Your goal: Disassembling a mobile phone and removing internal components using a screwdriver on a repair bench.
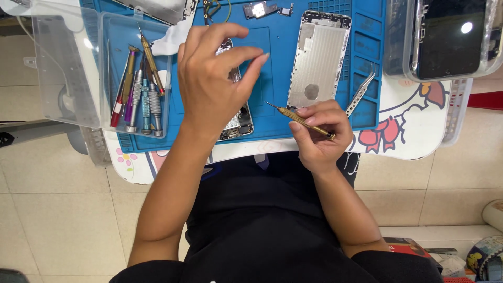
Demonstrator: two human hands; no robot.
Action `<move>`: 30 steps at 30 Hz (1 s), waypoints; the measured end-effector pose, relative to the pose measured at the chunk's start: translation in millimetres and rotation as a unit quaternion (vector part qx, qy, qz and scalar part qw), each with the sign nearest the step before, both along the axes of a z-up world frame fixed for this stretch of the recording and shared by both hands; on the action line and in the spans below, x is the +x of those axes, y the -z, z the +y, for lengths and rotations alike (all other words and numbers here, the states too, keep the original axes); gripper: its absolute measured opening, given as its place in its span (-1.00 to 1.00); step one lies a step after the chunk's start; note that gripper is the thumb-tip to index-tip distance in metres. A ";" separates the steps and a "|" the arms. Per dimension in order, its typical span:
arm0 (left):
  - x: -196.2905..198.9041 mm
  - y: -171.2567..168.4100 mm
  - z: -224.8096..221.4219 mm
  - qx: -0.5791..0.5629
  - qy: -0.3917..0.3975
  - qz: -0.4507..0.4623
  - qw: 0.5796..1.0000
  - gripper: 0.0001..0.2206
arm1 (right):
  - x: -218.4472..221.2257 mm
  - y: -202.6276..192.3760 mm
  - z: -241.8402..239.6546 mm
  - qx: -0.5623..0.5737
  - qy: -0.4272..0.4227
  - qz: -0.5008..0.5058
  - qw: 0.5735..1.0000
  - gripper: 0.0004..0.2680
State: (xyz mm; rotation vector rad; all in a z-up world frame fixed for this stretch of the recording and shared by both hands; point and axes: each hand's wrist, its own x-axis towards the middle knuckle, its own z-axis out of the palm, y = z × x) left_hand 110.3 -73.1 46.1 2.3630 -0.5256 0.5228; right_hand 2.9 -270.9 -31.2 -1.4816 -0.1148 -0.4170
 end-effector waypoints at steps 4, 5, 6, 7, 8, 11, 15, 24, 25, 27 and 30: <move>20.0 19.6 -8.4 0.064 0.013 -0.025 0.998 -0.89 | -1.4 -0.5 0.6 0.013 -0.003 0.003 1.000 -0.79; 23.8 24.8 -11.3 0.062 0.018 -0.024 0.998 -0.90 | -0.9 -0.5 0.7 0.017 -0.005 0.000 1.000 -0.78; 27.5 30.0 -14.3 0.061 0.023 -0.023 0.998 -0.91 | -0.5 -0.5 0.9 0.021 -0.008 -0.003 1.000 -0.78; 29.4 31.5 -16.4 0.061 0.024 -0.021 0.998 -0.91 | 0.3 -0.4 0.8 0.021 -0.008 -0.002 1.000 -0.78; 31.2 33.1 -18.4 0.062 0.023 -0.033 0.997 -0.90 | 0.9 -0.1 0.7 0.021 -0.010 -0.007 1.000 -0.78; 34.4 33.7 -22.6 0.074 0.018 -0.040 0.996 -0.91 | -0.3 -0.2 0.2 0.020 -0.014 -0.007 1.000 -0.78; 34.0 39.6 -22.9 0.077 0.016 -0.025 0.997 -0.87 | 0.8 -2.5 0.3 0.018 -0.015 -0.003 1.000 -0.78; 27.0 24.3 -11.0 0.077 0.042 0.018 0.996 -0.78 | 1.0 -1.9 0.5 0.013 -0.017 -0.006 1.000 -0.78; 25.1 22.6 -9.7 0.077 0.043 0.018 0.996 -0.78 | 0.6 -1.9 0.0 0.012 -0.016 -0.005 1.000 -0.78; 21.5 18.8 -5.7 0.092 0.046 0.034 0.994 -0.77 | 0.7 -1.9 -0.2 0.012 -0.019 -0.007 1.000 -0.78; 18.1 26.7 -1.6 0.107 0.045 0.044 0.992 -0.75 | 2.5 0.4 -0.3 0.008 -0.021 -0.013 1.000 -0.78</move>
